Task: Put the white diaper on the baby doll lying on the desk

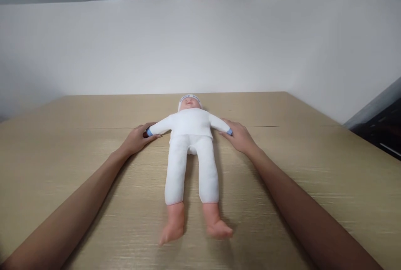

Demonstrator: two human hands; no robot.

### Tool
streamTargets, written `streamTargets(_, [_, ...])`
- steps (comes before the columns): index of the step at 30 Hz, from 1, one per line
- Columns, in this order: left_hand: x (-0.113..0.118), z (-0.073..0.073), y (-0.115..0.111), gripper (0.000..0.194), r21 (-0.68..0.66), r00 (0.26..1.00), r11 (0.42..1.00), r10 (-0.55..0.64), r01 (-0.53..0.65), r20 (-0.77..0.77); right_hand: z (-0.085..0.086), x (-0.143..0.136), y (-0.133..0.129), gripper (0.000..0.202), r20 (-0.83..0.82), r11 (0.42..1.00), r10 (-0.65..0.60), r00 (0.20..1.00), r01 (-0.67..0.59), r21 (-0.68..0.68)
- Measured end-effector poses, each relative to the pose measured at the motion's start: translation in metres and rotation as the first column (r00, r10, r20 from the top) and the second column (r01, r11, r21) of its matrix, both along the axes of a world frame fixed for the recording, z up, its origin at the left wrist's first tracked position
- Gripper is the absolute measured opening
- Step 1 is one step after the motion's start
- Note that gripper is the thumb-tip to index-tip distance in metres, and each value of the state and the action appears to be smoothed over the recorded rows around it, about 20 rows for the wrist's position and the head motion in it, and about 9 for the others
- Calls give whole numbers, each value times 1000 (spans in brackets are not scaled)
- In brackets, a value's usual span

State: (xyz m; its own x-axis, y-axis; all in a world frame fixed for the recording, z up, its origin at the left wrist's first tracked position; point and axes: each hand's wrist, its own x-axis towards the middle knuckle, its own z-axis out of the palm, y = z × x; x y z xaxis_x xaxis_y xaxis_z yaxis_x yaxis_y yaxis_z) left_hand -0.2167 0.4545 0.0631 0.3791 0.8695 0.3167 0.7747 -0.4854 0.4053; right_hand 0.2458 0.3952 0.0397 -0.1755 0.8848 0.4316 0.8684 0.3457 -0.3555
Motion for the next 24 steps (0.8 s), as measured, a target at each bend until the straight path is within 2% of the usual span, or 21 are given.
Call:
streamTargets(4, [5, -2, 5, 69, 46, 999, 999, 16, -14, -28, -2, -1, 4, 58, 23, 999, -37, 999, 36, 11])
streamTargets(10, [11, -11, 15, 73, 93, 999, 995, 38, -37, -1, -10, 3, 9, 55, 2, 999, -18, 1000, 18, 27])
streamTargets(14, [10, -10, 14, 75, 76, 999, 996, 42, -42, 4, -11, 5, 11, 55, 9, 1000, -6, 1000, 6, 23])
streamTargets(16, [9, -8, 11, 75, 63, 999, 997, 43, -43, 7, -11, 4, 10, 58, 23, 999, -38, 999, 37, 27])
streamTargets(21, [9, -10, 3, 77, 44, 999, 998, 34, -36, 40, -12, -8, -7, 64, 116, 982, -179, 977, 169, 88])
streamTargets(24, [14, -7, -12, 87, 112, 995, 991, 70, -77, 68, -2, -28, -31, 65, 136, 970, -216, 967, 197, 144])
